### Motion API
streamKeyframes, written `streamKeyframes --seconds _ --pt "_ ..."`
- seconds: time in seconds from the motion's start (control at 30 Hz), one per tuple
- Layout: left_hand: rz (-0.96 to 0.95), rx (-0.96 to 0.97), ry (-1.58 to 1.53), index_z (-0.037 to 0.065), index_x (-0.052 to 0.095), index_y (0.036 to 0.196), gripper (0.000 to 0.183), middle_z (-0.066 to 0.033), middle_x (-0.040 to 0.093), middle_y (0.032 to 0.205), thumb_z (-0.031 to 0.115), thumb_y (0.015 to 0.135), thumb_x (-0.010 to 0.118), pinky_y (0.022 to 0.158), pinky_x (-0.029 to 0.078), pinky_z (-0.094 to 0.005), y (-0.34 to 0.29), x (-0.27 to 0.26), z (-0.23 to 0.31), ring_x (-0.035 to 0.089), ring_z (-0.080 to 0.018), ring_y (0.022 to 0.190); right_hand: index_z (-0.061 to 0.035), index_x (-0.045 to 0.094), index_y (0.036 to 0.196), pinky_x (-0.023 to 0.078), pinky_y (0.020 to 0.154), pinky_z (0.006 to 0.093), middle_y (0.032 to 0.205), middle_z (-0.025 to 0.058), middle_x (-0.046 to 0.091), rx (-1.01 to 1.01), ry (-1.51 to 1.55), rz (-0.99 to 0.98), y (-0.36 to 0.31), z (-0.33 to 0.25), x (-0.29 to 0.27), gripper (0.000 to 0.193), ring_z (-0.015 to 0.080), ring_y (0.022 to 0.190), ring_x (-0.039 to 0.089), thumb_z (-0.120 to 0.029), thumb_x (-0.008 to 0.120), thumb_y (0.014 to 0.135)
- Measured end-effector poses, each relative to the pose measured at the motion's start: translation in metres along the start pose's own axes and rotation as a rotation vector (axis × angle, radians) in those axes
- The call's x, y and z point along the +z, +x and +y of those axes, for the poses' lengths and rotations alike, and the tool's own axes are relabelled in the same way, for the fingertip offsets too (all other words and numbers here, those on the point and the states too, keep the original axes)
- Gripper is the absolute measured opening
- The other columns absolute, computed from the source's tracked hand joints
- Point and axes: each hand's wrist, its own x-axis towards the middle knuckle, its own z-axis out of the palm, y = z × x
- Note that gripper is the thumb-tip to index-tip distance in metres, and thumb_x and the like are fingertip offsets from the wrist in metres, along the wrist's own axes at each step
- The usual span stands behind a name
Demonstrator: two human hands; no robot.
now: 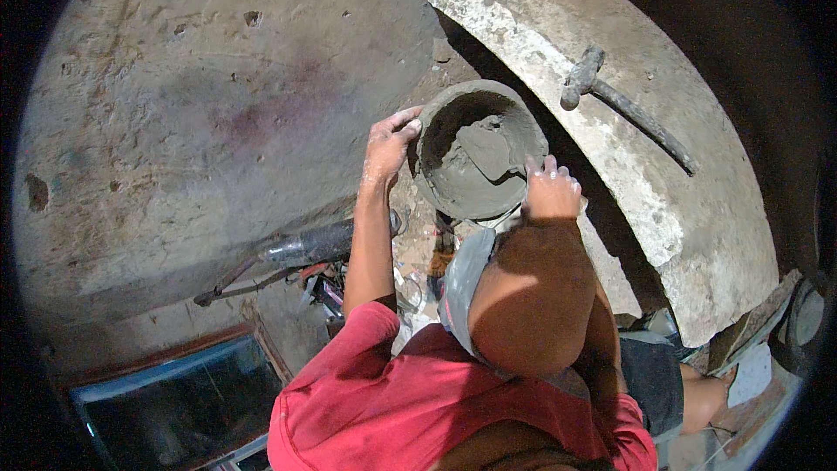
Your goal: The person scoops wet plaster from a bucket using a trowel and applies it to a curved white surface. They repeatedly smooth and spread the plaster along the edge of the surface.
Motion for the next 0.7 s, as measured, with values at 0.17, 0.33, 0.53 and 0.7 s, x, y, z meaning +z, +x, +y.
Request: streamKeyframes --seconds 0.17,0.33,0.53,0.7 --pt "0.032 0.005 0.029 0.0 0.075 0.134 0.036 -0.0084 0.077 0.121 0.009 0.1 0.067 0.102 0.051 -0.0346 -0.011 0.013 0.012 0.069 -0.0207 0.11 -0.0211 0.07 0.135 0.059 0.093 0.0534 0.131 0.0119 0.068 -0.211 0.026 0.084 -0.006 0.005 0.04 0.043 0.0367 0.113 0.071 -0.02 0.065 0.093" --pt "0.094 0.052 0.107 -0.001 0.074 0.136 0.037 -0.0092 0.077 0.127 0.007 0.1 0.065 0.106 0.05 -0.0352 -0.007 0.018 0.01 0.07 -0.0218 0.115 -0.0167 0.072 0.131 0.059 0.091 0.0545 0.132 0.0134 0.073 -0.293 0.24 0.318 -0.014 0.018 0.099 0.036 0.0379 0.108 0.072 -0.023 0.063 0.096" --pt "0.022 -0.069 -0.134 0.0 0.072 0.14 0.039 -0.007 0.077 0.122 0.003 0.102 0.06 0.098 0.053 -0.0331 -0.003 0.019 0.006 0.07 -0.0185 0.105 -0.0249 0.064 0.142 0.057 0.09 0.0611 0.147 0.0138 0.066 -0.285 0.035 0.277 -0.022 0.019 0.101 0.049 0.0357 0.114 0.071 -0.033 0.071 0.094" --pt "0.043 -0.028 -0.053 0.0 0.075 0.134 0.039 -0.0096 0.077 0.123 0.001 0.098 0.061 0.105 0.051 -0.0343 -0.008 0.014 0.003 0.07 -0.0214 0.112 -0.023 0.055 0.156 0.052 0.108 0.0582 0.156 0.013 0.054 -0.131 0.24 -0.041 -0.014 0.008 0.034 0.058 0.0358 0.136 0.061 -0.025 0.066 0.099"
